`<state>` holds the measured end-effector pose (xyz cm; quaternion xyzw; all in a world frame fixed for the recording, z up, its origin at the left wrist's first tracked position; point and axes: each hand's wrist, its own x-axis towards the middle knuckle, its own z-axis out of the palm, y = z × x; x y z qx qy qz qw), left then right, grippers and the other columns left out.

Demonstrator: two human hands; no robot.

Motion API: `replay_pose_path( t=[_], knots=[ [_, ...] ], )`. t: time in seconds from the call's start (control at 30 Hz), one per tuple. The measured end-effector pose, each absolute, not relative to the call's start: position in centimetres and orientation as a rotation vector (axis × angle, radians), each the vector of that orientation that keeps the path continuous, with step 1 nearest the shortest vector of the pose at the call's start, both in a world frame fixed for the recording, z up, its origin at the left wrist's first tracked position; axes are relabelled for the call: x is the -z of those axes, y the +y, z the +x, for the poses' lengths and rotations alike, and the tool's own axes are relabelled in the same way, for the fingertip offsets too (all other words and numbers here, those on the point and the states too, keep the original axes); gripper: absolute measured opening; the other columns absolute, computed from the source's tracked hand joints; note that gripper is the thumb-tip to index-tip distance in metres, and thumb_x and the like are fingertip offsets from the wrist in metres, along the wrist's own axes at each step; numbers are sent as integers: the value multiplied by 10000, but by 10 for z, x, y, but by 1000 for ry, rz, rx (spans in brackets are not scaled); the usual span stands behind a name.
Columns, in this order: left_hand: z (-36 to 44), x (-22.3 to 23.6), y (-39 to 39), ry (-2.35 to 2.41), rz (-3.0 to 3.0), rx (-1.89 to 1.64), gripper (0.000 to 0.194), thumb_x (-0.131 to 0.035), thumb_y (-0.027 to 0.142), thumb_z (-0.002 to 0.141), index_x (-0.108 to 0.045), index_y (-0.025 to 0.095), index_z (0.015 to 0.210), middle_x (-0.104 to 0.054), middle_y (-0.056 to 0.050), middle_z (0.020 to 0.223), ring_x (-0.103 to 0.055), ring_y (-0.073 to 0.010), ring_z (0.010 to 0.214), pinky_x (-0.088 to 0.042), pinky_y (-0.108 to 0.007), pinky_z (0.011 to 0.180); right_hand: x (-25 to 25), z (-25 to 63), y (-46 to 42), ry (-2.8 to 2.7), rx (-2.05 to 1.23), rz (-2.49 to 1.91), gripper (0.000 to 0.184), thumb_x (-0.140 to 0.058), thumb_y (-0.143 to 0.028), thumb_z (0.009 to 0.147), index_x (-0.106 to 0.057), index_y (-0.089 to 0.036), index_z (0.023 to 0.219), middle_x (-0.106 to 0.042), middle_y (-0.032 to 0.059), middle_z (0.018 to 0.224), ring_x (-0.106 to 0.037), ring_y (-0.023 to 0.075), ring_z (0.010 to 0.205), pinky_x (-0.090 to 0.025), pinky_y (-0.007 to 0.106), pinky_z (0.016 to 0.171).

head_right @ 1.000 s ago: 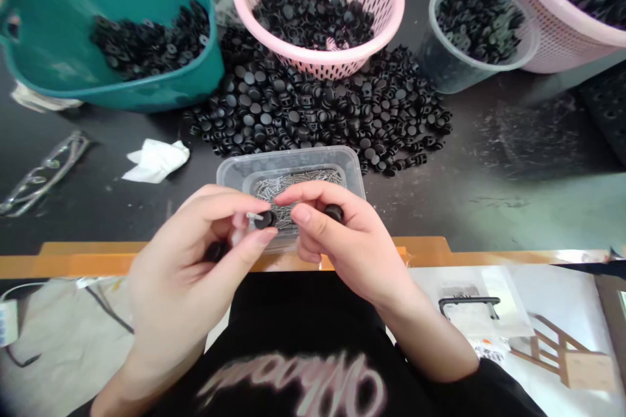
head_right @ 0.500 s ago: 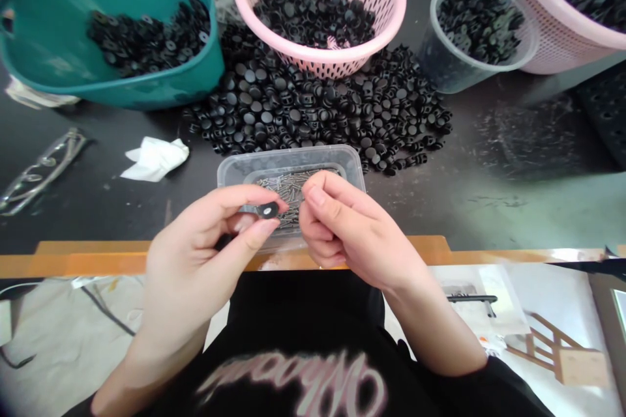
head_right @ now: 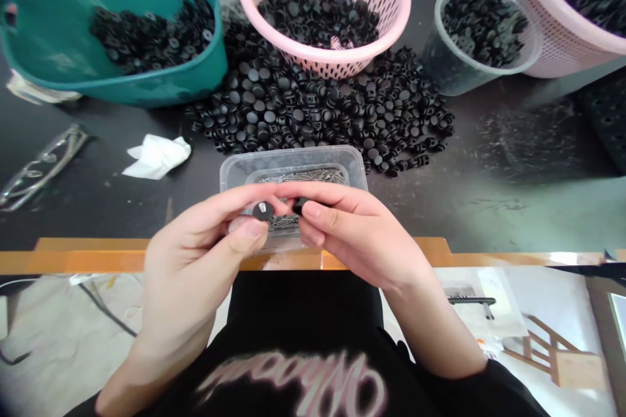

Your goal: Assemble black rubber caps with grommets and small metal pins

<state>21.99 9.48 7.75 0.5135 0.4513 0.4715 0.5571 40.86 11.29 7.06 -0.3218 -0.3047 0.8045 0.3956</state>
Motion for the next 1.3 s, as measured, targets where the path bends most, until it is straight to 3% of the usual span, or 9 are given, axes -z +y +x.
replay_pose_path(
  t=[0.17,0.3,0.5,0.7,0.87,1.1,1.3],
  knots=[
    [224,-79,95,1063,1019,-1155,143,-732,195,939,-732,289,1046,-770,47,989,-733,-80,896,-597,-133,843,-70,407,116,-645,-2067,-699,202,-675,-107,957,-793,-194,1096,-742,6,912,-666,37,771,-553,94,767],
    [222,-77,93,1145,1148,-1107,112,-728,230,947,-727,292,1041,-760,64,992,-704,-47,836,-566,-89,803,-75,410,118,-678,-2090,-668,212,-640,-137,995,-785,-204,1136,-777,14,862,-726,54,795,-588,99,767],
    [224,-80,95,1220,1456,-1093,100,-641,249,1009,-678,283,1095,-743,91,955,-631,-8,689,-524,-66,675,-76,408,118,-729,-1912,-766,139,-750,-153,922,-805,-214,1035,-770,3,944,-719,56,728,-600,118,703],
    [226,-79,94,1273,1622,-1058,110,-628,235,1012,-652,248,1118,-683,84,769,-631,-35,642,-509,-120,612,-74,408,111,-959,-1726,-815,179,-731,-183,959,-782,-224,1126,-740,-10,803,-710,65,775,-595,145,798],
    [226,-77,91,1286,1630,-1055,118,-614,229,1017,-640,245,1131,-717,82,843,-667,-43,679,-539,-141,636,-75,409,105,-1079,-1656,-862,217,-686,-168,992,-758,-253,1178,-732,-17,850,-701,69,816,-600,171,836],
    [226,-78,92,1278,1684,-1065,127,-612,215,1015,-619,237,1140,-739,78,859,-709,-67,723,-565,-166,671,-78,404,104,-1162,-1551,-971,235,-708,-144,972,-769,-292,1144,-701,-43,951,-704,37,798,-594,122,808],
    [227,-84,91,1295,1810,-1014,215,-655,190,987,-577,240,1180,-742,68,1030,-703,-55,755,-580,-143,741,-75,401,103,-1045,-1638,-1000,209,-723,-218,971,-771,-338,1135,-728,-53,923,-696,43,785,-599,126,784]
  ],
)
